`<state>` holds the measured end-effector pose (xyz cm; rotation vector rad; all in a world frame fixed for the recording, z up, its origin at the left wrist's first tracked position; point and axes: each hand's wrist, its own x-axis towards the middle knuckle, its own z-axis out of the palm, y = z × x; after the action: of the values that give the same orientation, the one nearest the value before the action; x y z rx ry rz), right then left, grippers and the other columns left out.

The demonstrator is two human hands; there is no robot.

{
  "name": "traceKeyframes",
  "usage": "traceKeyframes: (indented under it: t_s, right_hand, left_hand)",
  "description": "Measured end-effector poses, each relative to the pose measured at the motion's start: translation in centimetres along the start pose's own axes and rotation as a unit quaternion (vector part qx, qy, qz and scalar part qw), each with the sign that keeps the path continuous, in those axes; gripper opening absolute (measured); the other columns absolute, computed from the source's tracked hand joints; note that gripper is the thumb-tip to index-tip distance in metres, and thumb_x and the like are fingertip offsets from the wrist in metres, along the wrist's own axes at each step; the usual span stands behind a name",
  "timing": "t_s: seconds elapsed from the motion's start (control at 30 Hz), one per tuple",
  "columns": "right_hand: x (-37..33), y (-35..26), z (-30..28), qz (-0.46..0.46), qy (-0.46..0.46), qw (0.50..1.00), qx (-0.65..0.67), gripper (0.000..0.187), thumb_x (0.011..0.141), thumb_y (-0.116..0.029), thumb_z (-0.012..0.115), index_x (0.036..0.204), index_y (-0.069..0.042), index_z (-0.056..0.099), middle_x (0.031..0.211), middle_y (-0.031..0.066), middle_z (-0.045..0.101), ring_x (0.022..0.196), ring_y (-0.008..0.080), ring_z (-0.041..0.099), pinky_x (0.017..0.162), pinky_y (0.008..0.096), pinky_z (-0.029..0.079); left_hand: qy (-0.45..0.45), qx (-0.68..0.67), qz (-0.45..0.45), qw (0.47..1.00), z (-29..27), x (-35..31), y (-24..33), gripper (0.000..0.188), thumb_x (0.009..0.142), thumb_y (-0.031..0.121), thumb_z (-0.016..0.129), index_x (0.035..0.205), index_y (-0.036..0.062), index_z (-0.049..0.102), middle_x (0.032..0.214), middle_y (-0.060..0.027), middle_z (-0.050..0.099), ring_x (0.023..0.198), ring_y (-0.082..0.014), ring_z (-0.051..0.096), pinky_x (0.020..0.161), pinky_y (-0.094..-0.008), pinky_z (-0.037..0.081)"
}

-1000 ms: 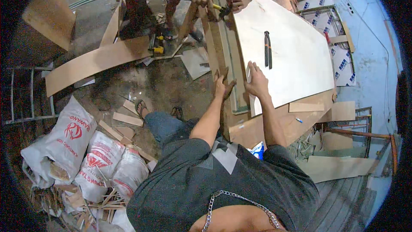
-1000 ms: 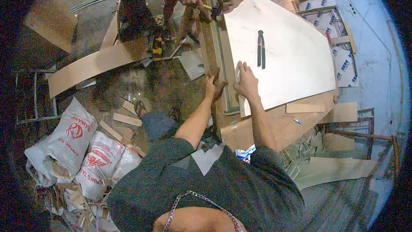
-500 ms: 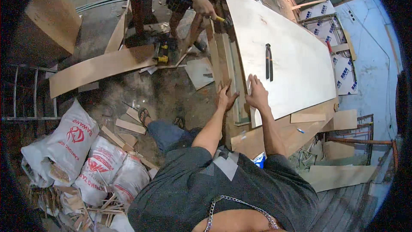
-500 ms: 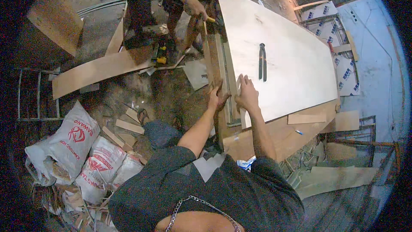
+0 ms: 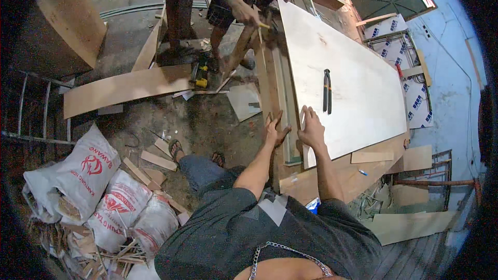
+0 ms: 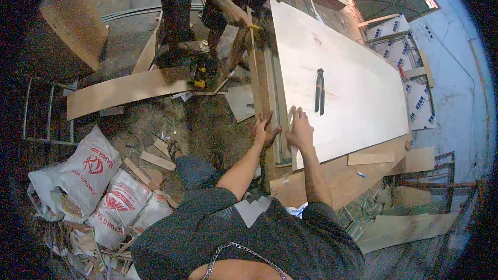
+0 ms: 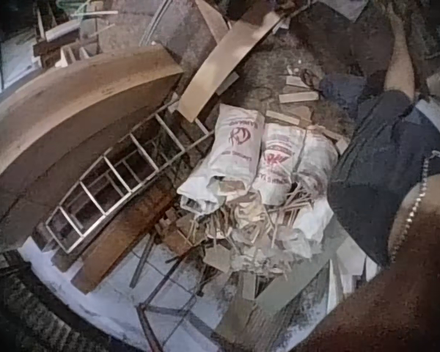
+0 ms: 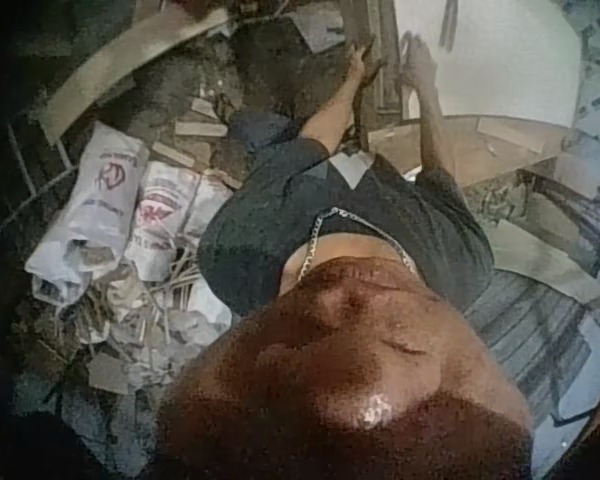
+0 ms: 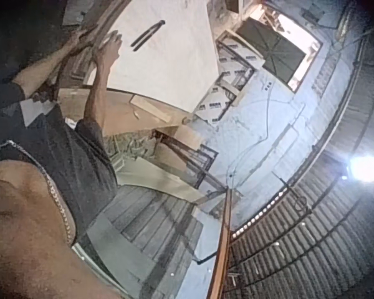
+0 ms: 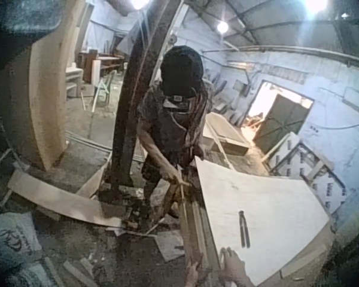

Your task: The person helps a colleague assemble a wooden structure by holding pieces of plywood in place while the other person hammers nails into the frame.

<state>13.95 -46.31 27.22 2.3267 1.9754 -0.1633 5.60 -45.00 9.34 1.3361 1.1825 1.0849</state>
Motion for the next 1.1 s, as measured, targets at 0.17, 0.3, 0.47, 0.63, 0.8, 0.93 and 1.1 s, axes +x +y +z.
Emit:
traceKeyframes:
  t_s: [0.17,0.3,0.47,0.63,0.8,0.93,1.1]
  right_hand:
    - [0.1,-0.4,-0.2,-0.009,0.007,1.0,0.019,0.086,0.06,-0.012,0.068,0.135,-0.009,0.027,0.134,0.0214,0.036,0.121,0.0362,0.039,0.088,0.0466,0.045]
    - [0.2,-0.2,0.3,-0.017,0.02,1.0,0.012,0.089,0.057,-0.011,0.07,0.135,-0.009,0.026,0.132,0.0204,0.036,0.12,0.0356,0.038,0.086,0.0488,0.046]
    - [0.2,-0.7,-0.1,-0.009,0.017,1.0,0.015,0.089,0.058,-0.011,0.07,0.135,-0.01,0.026,0.134,0.0207,0.035,0.123,0.0358,0.036,0.088,0.0487,0.045]
    - [0.0,0.1,0.3,-0.007,0.02,1.0,0.02,0.089,0.058,-0.01,0.07,0.135,-0.01,0.026,0.135,0.0208,0.034,0.124,0.036,0.035,0.089,0.0487,0.045]
    - [0.2,-0.5,-0.1,-0.007,0.006,0.999,0.032,0.088,0.059,-0.011,0.069,0.136,-0.009,0.025,0.136,0.0209,0.032,0.124,0.0363,0.034,0.089,0.0485,0.045]
    - [0.2,-0.2,0.0,0.0,0.008,1.0,0.02,0.088,0.06,-0.011,0.068,0.136,-0.009,0.024,0.136,0.0207,0.032,0.124,0.0363,0.034,0.089,0.0477,0.045]
    - [0.1,-0.5,-0.2,-0.017,0.02,0.999,0.023,0.085,0.061,-0.01,0.067,0.135,-0.009,0.026,0.135,0.0213,0.033,0.124,0.0362,0.035,0.089,0.0472,0.045]
  left_hand:
    - [-0.02,-0.097,0.007,0.995,-1.0,0.1,0.6,0.073,0.065,0.031,0.076,0.13,0.015,0.046,0.133,-0.0231,0.039,0.127,-0.0372,0.033,0.102,-0.041,0.032]
    - [-0.009,-0.019,-0.021,1.0,-1.1,0.2,0.5,0.074,0.065,0.026,0.077,0.131,0.0189,0.044,0.137,-0.0257,0.033,0.13,-0.0383,0.028,0.102,-0.041,0.033]
    - [-0.03,-0.024,-0.039,0.999,-1.0,0.2,-0.4,0.075,0.066,0.03,0.075,0.133,0.0202,0.043,0.138,-0.0257,0.03,0.13,-0.0393,0.027,0.102,-0.0417,0.033]
    - [-0.074,-0.015,-0.099,0.992,-1.1,0.0,0.7,0.072,0.069,0.033,0.073,0.134,0.0229,0.041,0.139,-0.0238,0.029,0.129,-0.0395,0.027,0.102,-0.042,0.034]
    - [-0.03,-0.042,-0.016,0.999,-1.2,0.1,0.0,0.072,0.07,0.032,0.071,0.135,0.0281,0.039,0.14,-0.0209,0.03,0.128,-0.0353,0.031,0.102,-0.0441,0.033]
    - [-0.018,0.007,-0.03,0.999,-0.7,0.0,0.2,0.071,0.068,0.032,0.073,0.133,0.0247,0.043,0.136,-0.0208,0.036,0.125,-0.0351,0.037,0.102,-0.0444,0.033]
    - [-0.036,-0.031,-0.037,0.998,-0.9,0.2,-0.4,0.078,0.067,0.033,0.075,0.135,0.0183,0.04,0.133,-0.0217,0.04,0.124,-0.0354,0.037,0.101,-0.0422,0.033]
